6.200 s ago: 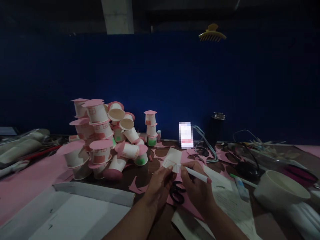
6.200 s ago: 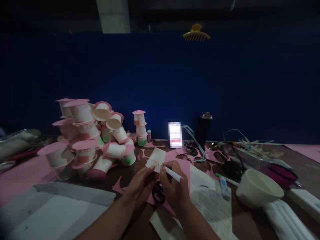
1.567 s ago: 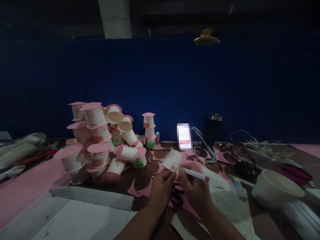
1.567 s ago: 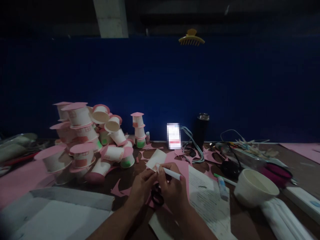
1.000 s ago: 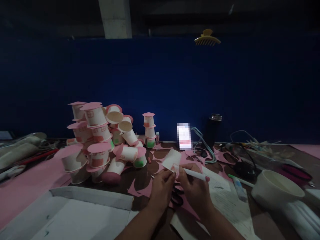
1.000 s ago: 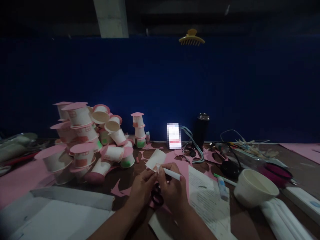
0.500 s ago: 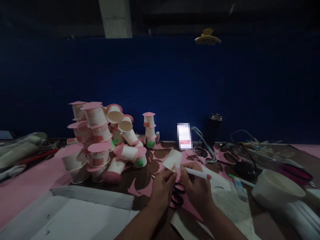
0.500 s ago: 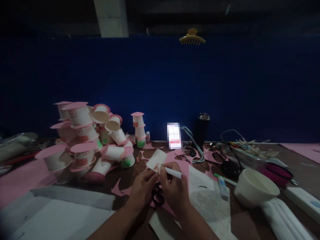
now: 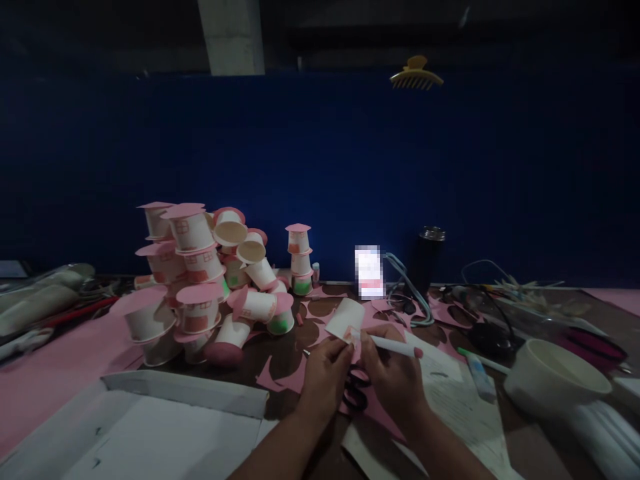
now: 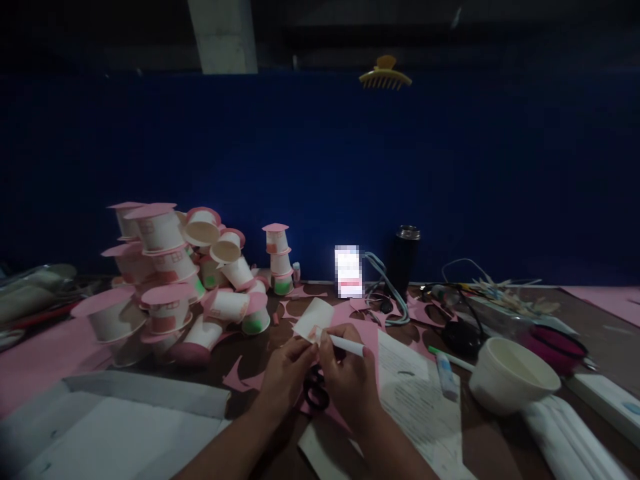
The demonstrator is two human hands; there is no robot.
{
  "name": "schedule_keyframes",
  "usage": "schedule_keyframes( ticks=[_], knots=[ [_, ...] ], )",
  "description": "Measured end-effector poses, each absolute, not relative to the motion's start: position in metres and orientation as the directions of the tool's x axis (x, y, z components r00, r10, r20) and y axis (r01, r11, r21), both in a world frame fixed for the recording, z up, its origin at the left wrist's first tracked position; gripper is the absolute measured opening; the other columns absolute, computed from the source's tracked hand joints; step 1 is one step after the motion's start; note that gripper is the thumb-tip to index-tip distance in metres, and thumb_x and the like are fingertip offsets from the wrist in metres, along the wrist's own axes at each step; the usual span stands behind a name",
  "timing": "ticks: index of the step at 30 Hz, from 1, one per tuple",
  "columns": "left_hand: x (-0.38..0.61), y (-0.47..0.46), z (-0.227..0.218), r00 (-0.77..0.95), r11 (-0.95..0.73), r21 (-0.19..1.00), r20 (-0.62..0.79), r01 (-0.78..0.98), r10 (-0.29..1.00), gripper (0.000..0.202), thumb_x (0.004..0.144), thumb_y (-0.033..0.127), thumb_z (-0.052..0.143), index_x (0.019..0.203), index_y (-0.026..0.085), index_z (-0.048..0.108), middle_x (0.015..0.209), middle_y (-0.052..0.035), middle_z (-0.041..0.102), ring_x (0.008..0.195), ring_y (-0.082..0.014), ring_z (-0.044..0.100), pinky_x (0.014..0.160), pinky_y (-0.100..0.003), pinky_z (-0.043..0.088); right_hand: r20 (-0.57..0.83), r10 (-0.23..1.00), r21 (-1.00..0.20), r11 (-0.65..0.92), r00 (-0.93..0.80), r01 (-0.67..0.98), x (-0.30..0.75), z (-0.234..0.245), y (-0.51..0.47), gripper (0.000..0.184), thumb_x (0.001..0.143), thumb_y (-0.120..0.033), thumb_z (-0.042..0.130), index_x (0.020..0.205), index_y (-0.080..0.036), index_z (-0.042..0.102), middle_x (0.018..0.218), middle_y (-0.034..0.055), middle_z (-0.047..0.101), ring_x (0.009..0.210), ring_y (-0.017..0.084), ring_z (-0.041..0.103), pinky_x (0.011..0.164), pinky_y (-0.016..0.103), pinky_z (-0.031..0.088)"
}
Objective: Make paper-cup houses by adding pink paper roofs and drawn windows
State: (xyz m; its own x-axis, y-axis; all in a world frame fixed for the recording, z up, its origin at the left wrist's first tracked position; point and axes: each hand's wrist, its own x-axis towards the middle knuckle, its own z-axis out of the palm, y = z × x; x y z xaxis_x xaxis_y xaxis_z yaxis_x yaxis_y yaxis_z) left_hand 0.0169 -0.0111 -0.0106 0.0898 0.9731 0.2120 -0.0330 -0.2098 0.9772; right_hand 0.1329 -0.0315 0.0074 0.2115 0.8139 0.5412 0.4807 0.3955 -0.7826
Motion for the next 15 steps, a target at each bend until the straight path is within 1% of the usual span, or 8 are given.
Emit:
schedule_keyframes(
  ticks=[5, 9, 15],
  knots=[
    [0.0177, -0.009, -0.0152, 0.097, -0.209, 0.977, 0.212, -0.044, 0.972, 0.025, 0.076, 0.035, 0.058, 0.062, 0.015, 0.061, 0.064, 0.0011, 0.051, 0.064, -0.013, 0.047, 0.061, -0.022, 0.036, 0.552, 0.803, -0.773, 0.392, 0.225, 0.498, 0.1332, 0.008, -0.0314, 0.017, 0.086, -0.036, 0.051, 0.082, -0.02, 0.055, 0.059, -0.0007, 0.064, 0.05, 0.014, 0.062, 0.047, 0.022, 0.048],
    [0.0167, -0.0093, -0.0146, 0.091, -0.214, 0.976, 0.216, -0.031, 0.972, 0.025, 0.077, 0.034, 0.057, 0.061, 0.014, 0.061, 0.066, 0.0003, 0.051, 0.065, -0.0131, 0.046, 0.06, -0.023, 0.036, 0.543, 0.815, -0.773, 0.391, 0.201, 0.5, 0.1335, 0.0076, -0.0312, 0.018, 0.086, -0.036, 0.052, 0.079, -0.02, 0.055, 0.058, -0.001, 0.063, 0.046, 0.013, 0.06, 0.044, 0.022, 0.047],
    [0.015, -0.0101, -0.0138, 0.104, -0.219, 0.975, 0.22, -0.018, 0.97, 0.024, 0.077, 0.034, 0.057, 0.065, 0.014, 0.063, 0.066, 0.0002, 0.053, 0.066, -0.0135, 0.048, 0.06, -0.022, 0.036, 0.548, 0.804, -0.774, 0.383, 0.23, 0.505, 0.1338, 0.0051, -0.0295, 0.018, 0.086, -0.037, 0.051, 0.082, -0.02, 0.055, 0.062, -0.0003, 0.064, 0.049, 0.014, 0.063, 0.048, 0.023, 0.049]
  ],
)
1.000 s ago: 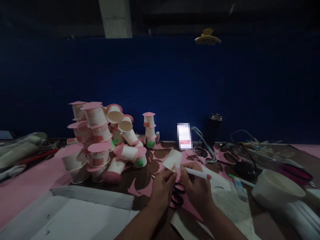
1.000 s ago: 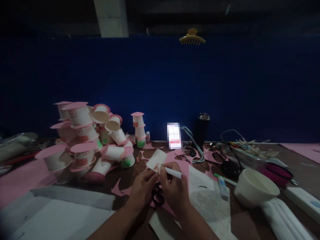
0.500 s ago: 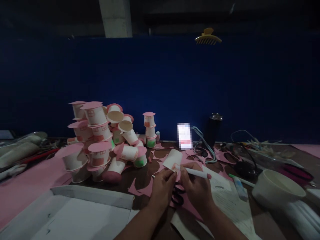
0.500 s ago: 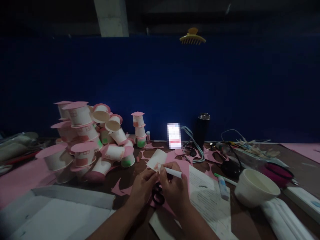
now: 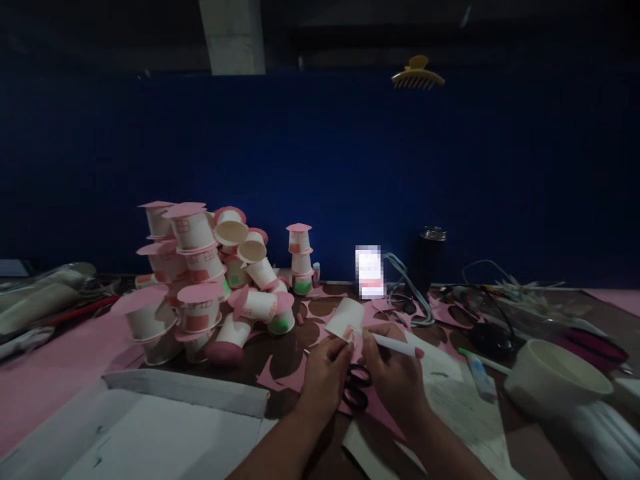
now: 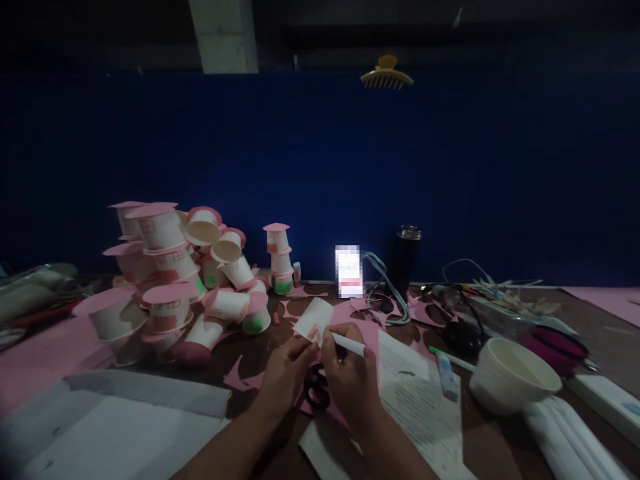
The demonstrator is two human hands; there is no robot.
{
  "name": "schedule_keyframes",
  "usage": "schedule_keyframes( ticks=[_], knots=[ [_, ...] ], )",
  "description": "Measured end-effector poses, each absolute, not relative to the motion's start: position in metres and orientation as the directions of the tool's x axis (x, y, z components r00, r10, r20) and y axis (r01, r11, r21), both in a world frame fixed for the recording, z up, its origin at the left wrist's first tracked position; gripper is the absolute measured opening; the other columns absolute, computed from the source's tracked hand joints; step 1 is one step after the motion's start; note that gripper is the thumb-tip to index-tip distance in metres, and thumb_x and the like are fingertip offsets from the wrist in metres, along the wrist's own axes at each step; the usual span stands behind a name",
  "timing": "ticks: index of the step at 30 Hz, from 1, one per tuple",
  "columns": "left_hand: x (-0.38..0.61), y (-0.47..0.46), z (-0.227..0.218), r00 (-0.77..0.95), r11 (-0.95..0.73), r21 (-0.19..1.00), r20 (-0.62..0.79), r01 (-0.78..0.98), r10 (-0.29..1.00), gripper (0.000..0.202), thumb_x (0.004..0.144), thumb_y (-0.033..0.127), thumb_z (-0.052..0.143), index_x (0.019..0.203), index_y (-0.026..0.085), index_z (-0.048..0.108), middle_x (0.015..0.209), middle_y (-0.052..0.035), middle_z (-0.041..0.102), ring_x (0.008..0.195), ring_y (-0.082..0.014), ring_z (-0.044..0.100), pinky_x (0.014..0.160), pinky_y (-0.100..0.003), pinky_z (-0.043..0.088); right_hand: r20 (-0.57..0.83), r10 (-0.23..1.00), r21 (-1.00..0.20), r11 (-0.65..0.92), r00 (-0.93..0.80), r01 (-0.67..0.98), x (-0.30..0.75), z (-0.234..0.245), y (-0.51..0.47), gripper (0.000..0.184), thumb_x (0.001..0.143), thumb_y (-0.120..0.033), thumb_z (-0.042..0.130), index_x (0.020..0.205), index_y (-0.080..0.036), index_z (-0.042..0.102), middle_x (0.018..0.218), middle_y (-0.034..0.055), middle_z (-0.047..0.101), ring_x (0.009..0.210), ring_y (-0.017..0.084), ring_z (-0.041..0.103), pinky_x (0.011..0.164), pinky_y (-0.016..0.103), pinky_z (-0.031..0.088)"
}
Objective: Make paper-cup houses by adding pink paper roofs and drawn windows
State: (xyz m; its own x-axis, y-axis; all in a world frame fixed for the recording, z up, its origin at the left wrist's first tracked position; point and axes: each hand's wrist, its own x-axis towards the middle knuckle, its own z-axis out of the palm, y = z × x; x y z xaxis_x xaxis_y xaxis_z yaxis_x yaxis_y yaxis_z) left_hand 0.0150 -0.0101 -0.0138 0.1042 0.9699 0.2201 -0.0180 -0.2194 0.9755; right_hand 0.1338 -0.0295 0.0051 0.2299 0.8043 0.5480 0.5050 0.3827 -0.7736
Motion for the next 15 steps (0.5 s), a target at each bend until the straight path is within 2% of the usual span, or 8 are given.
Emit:
schedule_keyframes(
  ticks=[15],
  knots=[
    [0.0144, -0.008, -0.017, 0.114, -0.242, 0.97, 0.244, -0.03, 0.963, 0.026, 0.078, 0.035, 0.057, 0.064, 0.015, 0.063, 0.066, 0.0003, 0.054, 0.066, -0.0137, 0.048, 0.063, -0.023, 0.036, 0.527, 0.82, -0.794, 0.381, 0.223, 0.474, 0.1327, 0.0054, -0.029, 0.016, 0.086, -0.036, 0.052, 0.084, -0.02, 0.055, 0.064, -0.0002, 0.064, 0.052, 0.014, 0.064, 0.048, 0.022, 0.05]
  ],
)
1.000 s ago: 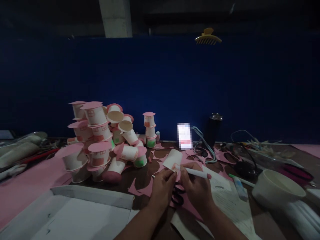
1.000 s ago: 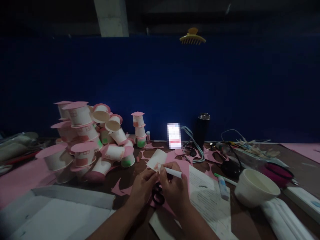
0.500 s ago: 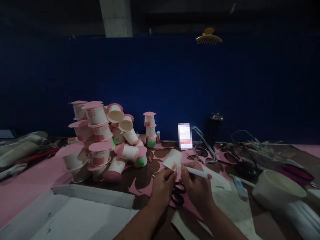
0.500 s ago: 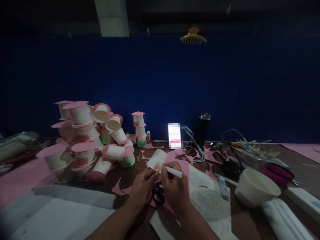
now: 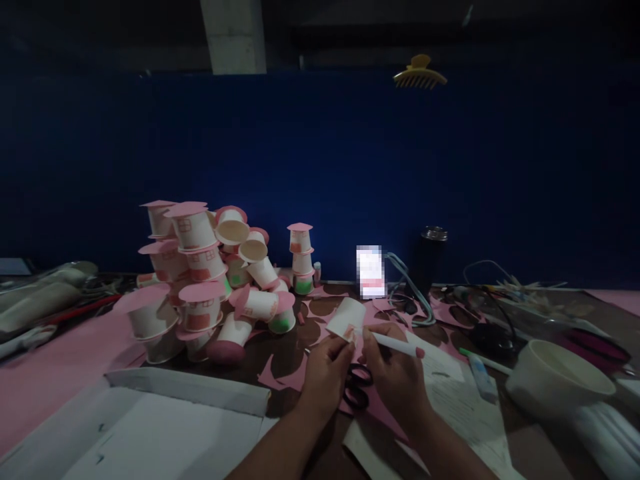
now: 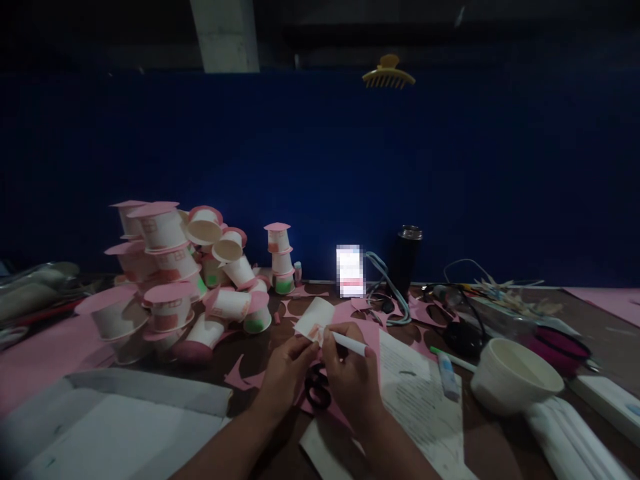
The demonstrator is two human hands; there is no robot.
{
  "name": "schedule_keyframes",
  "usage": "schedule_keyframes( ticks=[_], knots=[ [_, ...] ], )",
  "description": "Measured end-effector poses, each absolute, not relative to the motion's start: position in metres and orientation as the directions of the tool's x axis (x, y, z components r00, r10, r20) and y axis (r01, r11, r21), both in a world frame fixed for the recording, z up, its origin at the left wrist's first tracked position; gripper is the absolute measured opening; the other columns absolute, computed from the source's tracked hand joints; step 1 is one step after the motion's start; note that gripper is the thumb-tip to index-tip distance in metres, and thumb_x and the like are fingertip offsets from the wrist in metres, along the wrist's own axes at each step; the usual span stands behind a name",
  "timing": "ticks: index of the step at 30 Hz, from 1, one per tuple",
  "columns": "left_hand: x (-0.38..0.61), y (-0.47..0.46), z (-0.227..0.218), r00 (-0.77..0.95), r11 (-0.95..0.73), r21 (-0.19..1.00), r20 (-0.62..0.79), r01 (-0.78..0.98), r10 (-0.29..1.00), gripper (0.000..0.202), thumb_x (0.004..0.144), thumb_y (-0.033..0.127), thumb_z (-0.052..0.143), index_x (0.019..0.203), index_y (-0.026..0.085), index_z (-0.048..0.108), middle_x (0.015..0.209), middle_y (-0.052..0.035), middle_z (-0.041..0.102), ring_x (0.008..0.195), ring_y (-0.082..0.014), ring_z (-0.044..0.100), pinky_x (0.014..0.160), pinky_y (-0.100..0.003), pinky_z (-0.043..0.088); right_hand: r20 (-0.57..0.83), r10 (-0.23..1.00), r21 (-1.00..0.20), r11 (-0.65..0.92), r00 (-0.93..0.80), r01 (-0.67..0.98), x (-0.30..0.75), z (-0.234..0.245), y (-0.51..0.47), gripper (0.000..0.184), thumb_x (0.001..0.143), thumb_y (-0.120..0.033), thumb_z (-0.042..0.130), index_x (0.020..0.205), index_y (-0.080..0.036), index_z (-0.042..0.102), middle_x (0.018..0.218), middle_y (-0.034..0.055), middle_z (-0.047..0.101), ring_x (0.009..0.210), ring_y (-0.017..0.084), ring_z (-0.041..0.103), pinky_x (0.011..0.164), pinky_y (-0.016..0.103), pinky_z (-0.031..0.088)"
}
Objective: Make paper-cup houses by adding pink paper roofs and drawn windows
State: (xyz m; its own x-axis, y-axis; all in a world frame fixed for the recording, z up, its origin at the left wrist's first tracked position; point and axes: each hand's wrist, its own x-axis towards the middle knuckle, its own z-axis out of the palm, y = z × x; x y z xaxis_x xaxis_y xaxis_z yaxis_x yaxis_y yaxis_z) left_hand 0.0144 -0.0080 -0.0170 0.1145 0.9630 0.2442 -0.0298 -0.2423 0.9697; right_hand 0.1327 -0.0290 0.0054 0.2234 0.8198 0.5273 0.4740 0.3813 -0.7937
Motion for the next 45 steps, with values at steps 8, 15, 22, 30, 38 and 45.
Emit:
schedule_keyframes(
  ticks=[8, 15, 22, 30, 38, 45],
  knots=[
    [0.016, -0.0078, -0.0173, 0.12, -0.242, 0.97, 0.244, -0.037, 0.962, 0.026, 0.079, 0.035, 0.056, 0.065, 0.014, 0.063, 0.068, -0.001, 0.055, 0.069, -0.0147, 0.05, 0.063, -0.023, 0.037, 0.532, 0.817, -0.788, 0.381, 0.222, 0.483, 0.1332, 0.0081, -0.03, 0.016, 0.086, -0.036, 0.052, 0.082, -0.02, 0.054, 0.06, -0.0013, 0.063, 0.05, 0.014, 0.063, 0.046, 0.021, 0.049],
    [0.015, -0.0037, -0.0221, 0.105, -0.226, 0.971, 0.234, -0.081, 0.967, 0.028, 0.077, 0.039, 0.059, 0.064, 0.014, 0.06, 0.063, 0.0015, 0.049, 0.064, -0.0125, 0.045, 0.06, -0.023, 0.035, 0.526, 0.816, -0.787, 0.36, 0.239, 0.501, 0.1331, 0.0044, -0.0271, 0.018, 0.086, -0.037, 0.051, 0.081, -0.02, 0.054, 0.06, -0.0007, 0.063, 0.046, 0.013, 0.06, 0.044, 0.022, 0.047],
    [0.0141, -0.006, -0.0179, 0.123, -0.227, 0.969, 0.238, -0.098, 0.963, 0.027, 0.077, 0.038, 0.059, 0.065, 0.014, 0.061, 0.065, 0.0004, 0.053, 0.067, -0.0134, 0.047, 0.063, -0.023, 0.035, 0.53, 0.817, -0.783, 0.367, 0.229, 0.502, 0.1339, 0.0035, -0.028, 0.017, 0.086, -0.036, 0.052, 0.082, -0.02, 0.056, 0.062, -0.0005, 0.064, 0.05, 0.014, 0.062, 0.046, 0.022, 0.049],
    [0.0149, -0.0051, -0.0211, 0.116, -0.213, 0.973, 0.223, -0.091, 0.968, 0.026, 0.078, 0.037, 0.058, 0.068, 0.014, 0.063, 0.065, -0.0001, 0.053, 0.065, -0.013, 0.047, 0.061, -0.022, 0.035, 0.53, 0.816, -0.783, 0.368, 0.229, 0.502, 0.1333, 0.0007, -0.0273, 0.018, 0.086, -0.036, 0.05, 0.083, -0.019, 0.056, 0.066, 0.0008, 0.066, 0.051, 0.014, 0.063, 0.048, 0.022, 0.049],
    [0.0131, -0.0046, -0.0206, 0.12, -0.213, 0.975, 0.219, -0.061, 0.968, 0.027, 0.077, 0.04, 0.059, 0.073, 0.014, 0.066, 0.067, 0.0, 0.055, 0.066, -0.0138, 0.049, 0.061, -0.022, 0.035, 0.54, 0.809, -0.769, 0.362, 0.233, 0.527, 0.1341, 0.0045, -0.0275, 0.018, 0.086, -0.036, 0.05, 0.081, -0.019, 0.055, 0.061, -0.0001, 0.064, 0.049, 0.014, 0.062, 0.045, 0.021, 0.047],
    [0.0116, -0.0041, -0.0209, 0.139, -0.218, 0.975, 0.22, -0.032, 0.965, 0.032, 0.078, 0.044, 0.058, 0.069, 0.013, 0.063, 0.064, 0.0009, 0.052, 0.065, -0.0132, 0.047, 0.061, -0.022, 0.034, 0.544, 0.808, -0.756, 0.356, 0.225, 0.549, 0.135, 0.0041, -0.0259, 0.019, 0.086, -0.036, 0.049, 0.079, -0.019, 0.054, 0.06, -0.0009, 0.063, 0.047, 0.013, 0.061, 0.046, 0.021, 0.046]
  ],
)
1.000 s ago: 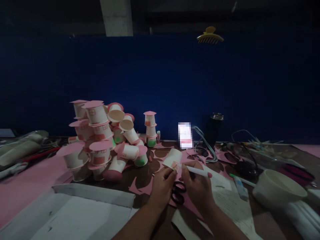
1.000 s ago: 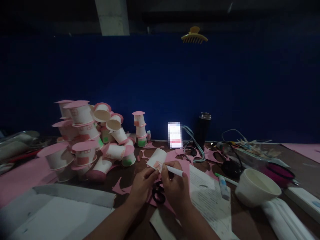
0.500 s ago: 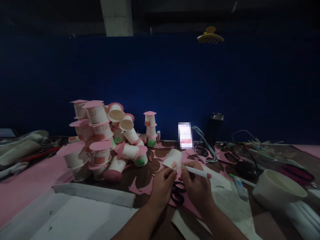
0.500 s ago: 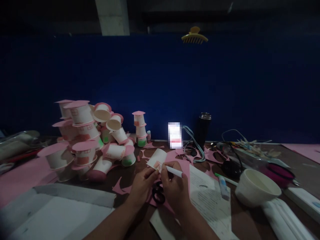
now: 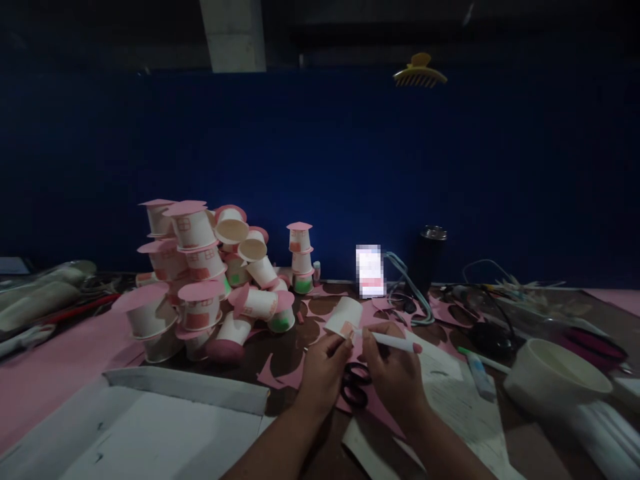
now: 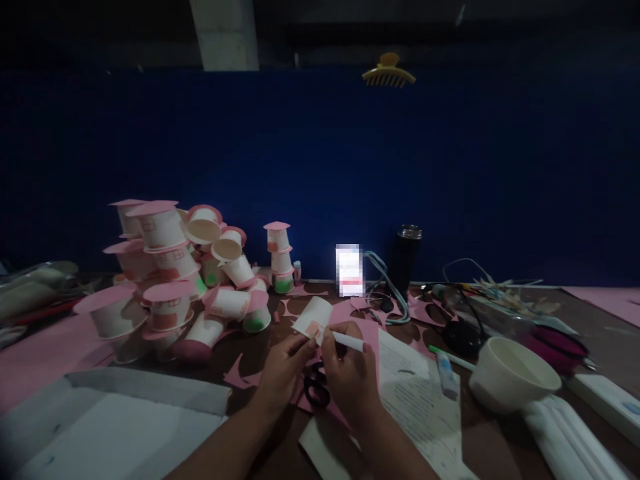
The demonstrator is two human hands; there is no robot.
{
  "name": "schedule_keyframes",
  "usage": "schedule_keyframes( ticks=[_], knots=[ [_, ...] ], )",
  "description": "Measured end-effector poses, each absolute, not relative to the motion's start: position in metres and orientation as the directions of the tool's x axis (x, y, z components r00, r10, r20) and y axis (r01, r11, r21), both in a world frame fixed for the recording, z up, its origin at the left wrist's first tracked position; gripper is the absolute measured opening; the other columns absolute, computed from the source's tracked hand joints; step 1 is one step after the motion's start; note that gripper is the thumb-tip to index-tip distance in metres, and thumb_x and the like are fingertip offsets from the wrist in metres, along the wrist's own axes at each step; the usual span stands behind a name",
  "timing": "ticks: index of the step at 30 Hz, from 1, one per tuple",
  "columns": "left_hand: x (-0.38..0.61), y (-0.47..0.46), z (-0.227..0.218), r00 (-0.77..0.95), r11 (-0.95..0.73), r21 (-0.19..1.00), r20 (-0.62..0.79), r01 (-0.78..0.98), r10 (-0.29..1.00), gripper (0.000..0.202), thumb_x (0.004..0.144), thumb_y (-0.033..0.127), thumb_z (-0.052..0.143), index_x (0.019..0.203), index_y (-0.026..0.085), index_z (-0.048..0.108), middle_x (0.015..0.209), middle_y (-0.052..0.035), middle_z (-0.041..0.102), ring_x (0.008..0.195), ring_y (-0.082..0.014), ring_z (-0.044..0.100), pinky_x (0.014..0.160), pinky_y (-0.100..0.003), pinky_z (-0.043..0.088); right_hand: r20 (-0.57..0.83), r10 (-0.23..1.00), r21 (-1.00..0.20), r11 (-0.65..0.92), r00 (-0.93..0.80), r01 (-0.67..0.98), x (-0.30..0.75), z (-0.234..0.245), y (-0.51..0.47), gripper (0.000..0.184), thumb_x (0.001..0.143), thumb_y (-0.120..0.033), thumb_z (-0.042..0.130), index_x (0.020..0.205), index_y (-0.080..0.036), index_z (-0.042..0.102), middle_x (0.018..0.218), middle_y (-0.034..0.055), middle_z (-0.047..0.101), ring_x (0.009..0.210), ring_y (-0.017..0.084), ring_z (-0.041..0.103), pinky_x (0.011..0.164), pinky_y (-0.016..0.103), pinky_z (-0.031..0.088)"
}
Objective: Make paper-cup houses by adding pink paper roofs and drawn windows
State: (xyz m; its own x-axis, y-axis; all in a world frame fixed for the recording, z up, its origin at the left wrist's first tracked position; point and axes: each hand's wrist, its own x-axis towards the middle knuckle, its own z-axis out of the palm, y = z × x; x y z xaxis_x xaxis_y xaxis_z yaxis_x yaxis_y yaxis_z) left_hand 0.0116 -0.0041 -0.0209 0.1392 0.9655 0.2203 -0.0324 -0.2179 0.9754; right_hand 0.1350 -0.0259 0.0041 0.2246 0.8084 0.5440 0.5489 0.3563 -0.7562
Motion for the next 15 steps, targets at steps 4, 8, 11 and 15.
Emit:
schedule_keyframes(
  ticks=[4, 8, 11, 15],
  knots=[
    [0.0105, -0.0047, -0.0187, 0.142, -0.21, 0.977, 0.212, -0.03, 0.967, 0.033, 0.078, 0.045, 0.058, 0.067, 0.014, 0.062, 0.062, 0.0016, 0.05, 0.063, -0.0125, 0.046, 0.059, -0.022, 0.034, 0.543, 0.811, -0.751, 0.354, 0.217, 0.557, 0.1352, 0.0047, -0.0263, 0.019, 0.087, -0.036, 0.049, 0.078, -0.02, 0.054, 0.061, -0.001, 0.062, 0.048, 0.013, 0.06, 0.046, 0.022, 0.045],
    [0.0101, -0.0055, -0.0162, 0.141, -0.195, 0.98, 0.198, -0.029, 0.97, 0.034, 0.077, 0.046, 0.059, 0.066, 0.014, 0.062, 0.061, 0.0018, 0.05, 0.064, -0.0128, 0.047, 0.06, -0.022, 0.035, 0.549, 0.807, -0.746, 0.355, 0.218, 0.563, 0.1355, 0.0059, -0.0262, 0.019, 0.086, -0.035, 0.049, 0.076, -0.02, 0.054, 0.061, -0.0007, 0.062, 0.05, 0.013, 0.061, 0.049, 0.022, 0.046],
    [0.0107, -0.0054, -0.0162, 0.144, -0.18, 0.983, 0.184, -0.041, 0.972, 0.033, 0.076, 0.046, 0.059, 0.071, 0.014, 0.064, 0.064, 0.0005, 0.054, 0.067, -0.0146, 0.051, 0.063, -0.023, 0.038, 0.544, 0.808, -0.75, 0.35, 0.223, 0.561, 0.1358, 0.0054, -0.0257, 0.018, 0.087, -0.035, 0.048, 0.078, -0.019, 0.054, 0.059, -0.0008, 0.062, 0.05, 0.014, 0.061, 0.049, 0.022, 0.046],
    [0.0113, -0.0051, -0.0166, 0.142, -0.17, 0.984, 0.176, -0.051, 0.974, 0.033, 0.075, 0.046, 0.059, 0.071, 0.014, 0.064, 0.065, -0.0002, 0.056, 0.068, -0.0158, 0.053, 0.063, -0.023, 0.039, 0.538, 0.813, -0.752, 0.343, 0.224, 0.563, 0.136, 0.0042, -0.0257, 0.018, 0.087, -0.035, 0.048, 0.08, -0.019, 0.054, 0.062, 0.0, 0.063, 0.051, 0.014, 0.062, 0.05, 0.023, 0.046]
  ],
)
